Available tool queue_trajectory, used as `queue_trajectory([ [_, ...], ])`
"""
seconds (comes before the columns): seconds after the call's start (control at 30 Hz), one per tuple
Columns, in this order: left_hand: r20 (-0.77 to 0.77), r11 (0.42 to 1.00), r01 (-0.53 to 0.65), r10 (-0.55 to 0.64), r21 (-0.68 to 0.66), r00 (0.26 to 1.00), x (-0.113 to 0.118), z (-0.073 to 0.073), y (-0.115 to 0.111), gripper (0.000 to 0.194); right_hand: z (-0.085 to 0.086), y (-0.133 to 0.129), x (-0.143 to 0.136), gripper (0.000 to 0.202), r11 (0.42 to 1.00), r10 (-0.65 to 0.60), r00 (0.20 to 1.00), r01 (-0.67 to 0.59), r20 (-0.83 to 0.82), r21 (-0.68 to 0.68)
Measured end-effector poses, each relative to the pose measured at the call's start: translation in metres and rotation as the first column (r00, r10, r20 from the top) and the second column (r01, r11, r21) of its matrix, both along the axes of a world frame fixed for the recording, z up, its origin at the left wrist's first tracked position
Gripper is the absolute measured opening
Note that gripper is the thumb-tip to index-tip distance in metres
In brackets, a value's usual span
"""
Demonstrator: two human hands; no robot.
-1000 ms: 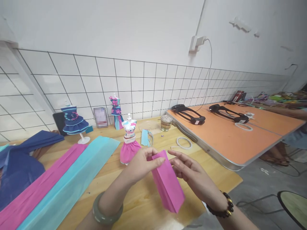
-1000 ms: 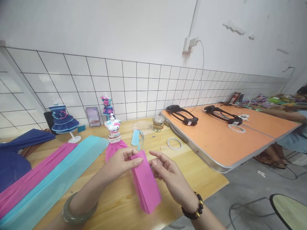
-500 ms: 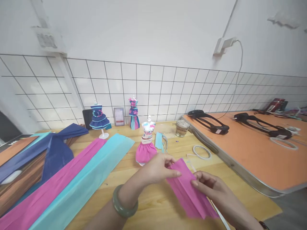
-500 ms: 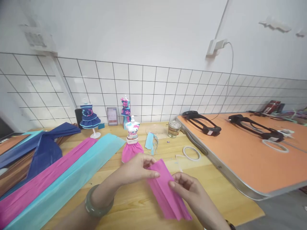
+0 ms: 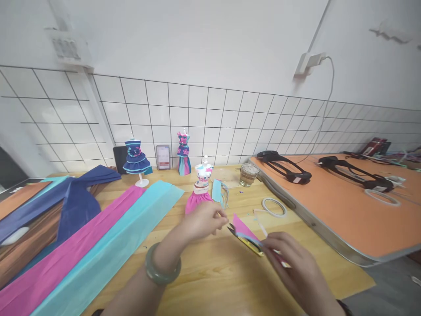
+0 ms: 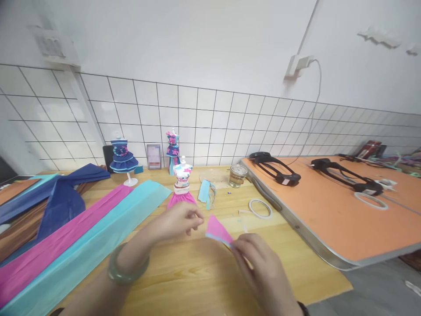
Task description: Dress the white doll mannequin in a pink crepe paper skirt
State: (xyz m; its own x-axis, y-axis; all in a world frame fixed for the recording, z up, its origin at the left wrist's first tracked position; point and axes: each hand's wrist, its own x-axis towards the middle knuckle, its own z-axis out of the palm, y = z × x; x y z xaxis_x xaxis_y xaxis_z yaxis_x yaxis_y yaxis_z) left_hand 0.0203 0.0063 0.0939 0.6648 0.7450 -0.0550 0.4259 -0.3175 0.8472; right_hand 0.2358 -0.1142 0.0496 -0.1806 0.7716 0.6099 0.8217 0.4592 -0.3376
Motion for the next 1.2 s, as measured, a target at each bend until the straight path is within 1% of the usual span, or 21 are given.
queue_trajectory([
  [0.07,0.059,0.999,-0.048,0.048,-0.013,0.997,-0.016,0.018,0.001,0.027,-0.013,0.0,-0.014,0.02,0.995,0.098,0.981,-0.101,0.17,0.01],
  [0.13,0.086,0.993,-0.114,0.116,-0.019,0.99,-0.034,0.035,0.004,0.028,-0.028,0.001,-0.029,0.028,0.987,0.159,0.95,-0.161,0.269,-0.013],
  [0.2,0.079,0.965,-0.262,0.26,0.024,0.962,-0.048,0.045,0.01,0.028,-0.042,0.003,-0.04,0.032,0.98,0.199,0.931,-0.19,0.308,-0.057],
  [0.23,0.088,0.944,-0.322,0.316,0.076,0.945,-0.054,0.046,0.014,0.028,-0.047,0.004,-0.044,0.032,0.976,0.216,0.925,-0.199,0.312,-0.085],
  [0.27,0.108,0.908,-0.393,0.38,0.143,0.919,-0.058,0.044,0.02,0.029,-0.051,0.005,-0.047,0.031,0.972,0.231,0.922,-0.205,0.309,-0.115],
  [0.3,0.141,0.863,-0.459,0.438,0.212,0.888,-0.06,0.041,0.026,0.032,-0.053,0.006,-0.049,0.028,0.967,0.243,0.922,-0.208,0.301,-0.144],
  [0.33,0.163,0.827,-0.501,0.474,0.257,0.866,-0.06,0.035,0.032,0.037,-0.054,0.006,-0.051,0.025,0.963,0.251,0.924,-0.208,0.289,-0.171],
  [0.37,0.18,0.811,-0.516,0.484,0.274,0.856,-0.059,0.029,0.038,0.044,-0.053,0.007,-0.052,0.021,0.957,0.258,0.926,-0.208,0.275,-0.201],
  [0.4,0.181,0.815,-0.51,0.477,0.276,0.86,-0.056,0.022,0.043,0.051,-0.051,0.006,-0.053,0.016,0.951,0.265,0.929,-0.207,0.259,-0.229],
  [0.47,0.19,0.851,-0.463,0.426,0.247,0.885,-0.049,0.01,0.051,0.062,-0.046,0.005,-0.053,0.01,0.933,0.284,0.932,-0.214,0.224,-0.29],
  [0.53,0.206,0.879,-0.42,0.378,0.226,0.902,-0.041,0.003,0.054,0.063,-0.041,0.004,-0.053,0.011,0.915,0.3,0.935,-0.228,0.186,-0.332],
  [0.6,0.225,0.895,-0.397,0.351,0.205,0.909,-0.036,-0.001,0.055,0.06,-0.039,0.005,-0.052,0.01,0.911,0.292,0.944,-0.224,0.156,-0.348],
  [0.77,0.265,0.907,-0.39,0.342,0.157,0.902,-0.032,-0.005,0.058,0.053,-0.044,0.009,-0.05,0.018,0.912,0.204,0.97,-0.14,0.129,-0.385],
  [0.83,0.275,0.909,-0.383,0.331,0.163,0.903,-0.032,-0.006,0.059,0.049,-0.045,0.01,-0.05,0.016,0.907,0.178,0.977,-0.116,0.121,-0.404],
  [0.93,0.288,0.912,-0.373,0.316,0.172,0.904,-0.033,-0.006,0.06,0.044,-0.044,0.012,-0.051,0.013,0.897,0.179,0.978,-0.119,0.104,-0.426],
  [1.07,0.311,0.91,-0.383,0.322,0.157,0.894,-0.035,-0.004,0.06,0.047,-0.031,0.015,-0.05,0.014,0.886,0.172,0.985,-0.142,0.029,-0.442],
  [1.2,0.367,0.918,-0.393,0.347,0.057,0.863,-0.04,-0.003,0.06,0.058,-0.013,0.022,-0.048,0.016,0.894,0.131,0.99,-0.14,-0.051,-0.425],
])
